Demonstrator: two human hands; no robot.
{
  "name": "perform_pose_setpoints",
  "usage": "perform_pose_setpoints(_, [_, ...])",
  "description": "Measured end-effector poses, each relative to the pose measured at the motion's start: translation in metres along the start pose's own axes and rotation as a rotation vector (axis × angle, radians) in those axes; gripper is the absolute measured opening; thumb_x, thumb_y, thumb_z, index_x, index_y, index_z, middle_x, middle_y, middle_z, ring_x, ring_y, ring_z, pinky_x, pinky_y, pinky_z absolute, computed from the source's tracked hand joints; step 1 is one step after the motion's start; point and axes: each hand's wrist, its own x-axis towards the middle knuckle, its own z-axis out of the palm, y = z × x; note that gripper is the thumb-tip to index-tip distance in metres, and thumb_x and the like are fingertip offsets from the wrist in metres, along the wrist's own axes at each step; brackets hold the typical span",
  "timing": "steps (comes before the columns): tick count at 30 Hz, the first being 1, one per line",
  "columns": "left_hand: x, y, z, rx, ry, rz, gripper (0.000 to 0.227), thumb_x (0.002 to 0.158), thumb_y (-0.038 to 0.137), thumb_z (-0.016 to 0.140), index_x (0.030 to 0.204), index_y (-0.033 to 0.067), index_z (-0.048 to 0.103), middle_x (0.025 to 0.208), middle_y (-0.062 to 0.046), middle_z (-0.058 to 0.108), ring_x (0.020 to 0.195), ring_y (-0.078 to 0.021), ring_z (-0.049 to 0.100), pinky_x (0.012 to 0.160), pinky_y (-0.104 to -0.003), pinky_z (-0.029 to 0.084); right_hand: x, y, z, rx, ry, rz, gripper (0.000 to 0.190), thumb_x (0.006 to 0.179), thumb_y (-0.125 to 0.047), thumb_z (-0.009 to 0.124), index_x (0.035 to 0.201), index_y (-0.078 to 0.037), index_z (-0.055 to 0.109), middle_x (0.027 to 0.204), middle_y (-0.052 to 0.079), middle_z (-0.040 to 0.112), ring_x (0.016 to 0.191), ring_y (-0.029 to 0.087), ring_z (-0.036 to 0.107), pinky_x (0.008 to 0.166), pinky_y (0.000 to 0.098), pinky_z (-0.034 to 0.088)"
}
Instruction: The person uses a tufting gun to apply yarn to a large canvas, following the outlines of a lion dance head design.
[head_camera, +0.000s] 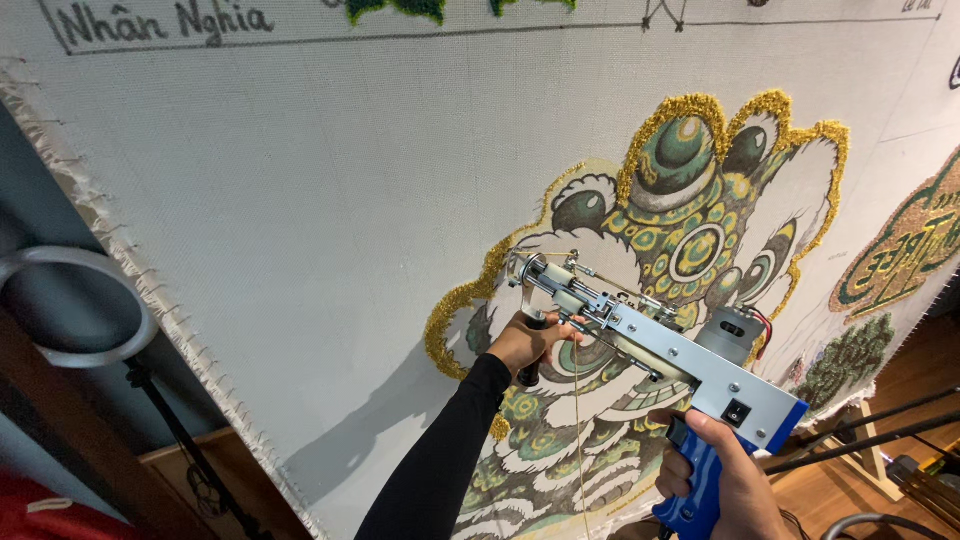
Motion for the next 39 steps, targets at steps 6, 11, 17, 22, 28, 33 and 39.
perform_pose_setpoints(6, [0.006, 0.005, -0.011, 0.1, 0.069, -0.06, 0.035, 0.089, 0.026, 0.082, 0.066, 0.0102, 0.061, 0.054, -0.005, 0.058, 0.042, -0.0111, 0.057, 0.045, -0.025, 0.047, -0.004, 0.002, 0.026, -0.075, 0.011, -0.07, 0.033, 0.087, -0.025, 0.069, 0.105, 0.001, 0.061, 0.06, 0.008, 0.049, 0.049, 0.02, 0.046, 0.046, 0.0357, 0.038])
perform_pose_setpoints(11, [0.03, -0.008, -0.034, -0.026, 0.174, -0.051, 0.035, 0.09, 0.03, 0.078, 0.066, 0.0091, 0.062, 0.051, -0.002, 0.057, 0.039, -0.0122, 0.055, 0.039, -0.029, 0.042, -0.005, 0.012, 0.071, -0.185, 0.013, -0.1, 0.035, 0.086, -0.03, 0.069, 0.1, 0.002, 0.072, 0.058, 0.008, 0.05, 0.048, 0.018, 0.048, 0.045, 0.0325, 0.038])
perform_pose_setpoints(17, [0.047, -0.019, -0.048, 0.014, 0.186, -0.015, 0.038, 0.091, 0.036, 0.076, 0.071, 0.0057, 0.066, 0.051, -0.005, 0.055, 0.039, -0.0123, 0.054, 0.039, -0.029, 0.041, 0.0, 0.018, 0.085, -0.149, 0.05, -0.097, 0.03, 0.088, -0.028, 0.07, 0.09, 0.001, 0.064, 0.06, 0.007, 0.05, 0.048, 0.018, 0.045, 0.044, 0.0338, 0.036])
perform_pose_setpoints(22, [0.071, -0.03, -0.053, -0.025, 0.177, 0.032, 0.018, 0.085, 0.03, 0.079, 0.089, 0.0202, 0.064, 0.055, -0.005, 0.063, 0.041, -0.0146, 0.056, 0.04, -0.033, 0.042, 0.006, 0.02, 0.087, -0.112, 0.026, -0.112, 0.029, 0.088, -0.028, 0.07, 0.088, 0.0, 0.062, 0.06, 0.007, 0.049, 0.047, 0.018, 0.045, 0.043, 0.0333, 0.036])
perform_pose_setpoints(28, [0.083, -0.033, -0.061, 0.005, 0.136, 0.068, 0.05, 0.09, 0.032, 0.08, 0.095, -0.016, 0.07, 0.057, -0.01, 0.06, 0.04, -0.0147, 0.056, 0.039, -0.031, 0.042, 0.004, 0.013, 0.097, -0.116, 0.09, -0.12, 0.029, 0.087, -0.029, 0.068, 0.088, -0.001, 0.061, 0.059, 0.006, 0.049, 0.048, 0.019, 0.045, 0.044, 0.0353, 0.036])
perform_pose_setpoints(33, [0.092, -0.032, -0.06, 0.009, 0.166, 0.053, 0.035, 0.093, 0.026, 0.073, 0.108, -0.005, 0.064, 0.063, -0.01, 0.063, 0.04, -0.0165, 0.055, 0.037, -0.035, 0.043, 0.003, 0.01, 0.097, -0.117, 0.032, -0.078, 0.034, 0.088, -0.033, 0.068, 0.09, 0.0, 0.061, 0.057, 0.008, 0.046, 0.047, 0.02, 0.044, 0.046, 0.036, 0.038])
perform_pose_setpoints(39, [0.085, -0.03, -0.045, 0.074, -0.03, 0.098, 0.021, 0.096, 0.017, 0.073, 0.109, 0.0015, 0.067, 0.071, -0.01, 0.064, 0.053, -0.0142, 0.061, 0.048, -0.03, 0.047, -0.002, 0.004, 0.072, -0.083, 0.01, -0.057, 0.043, 0.085, -0.032, 0.067, 0.105, 0.005, 0.069, 0.057, 0.007, 0.046, 0.049, 0.02, 0.044, 0.047, 0.034, 0.037])
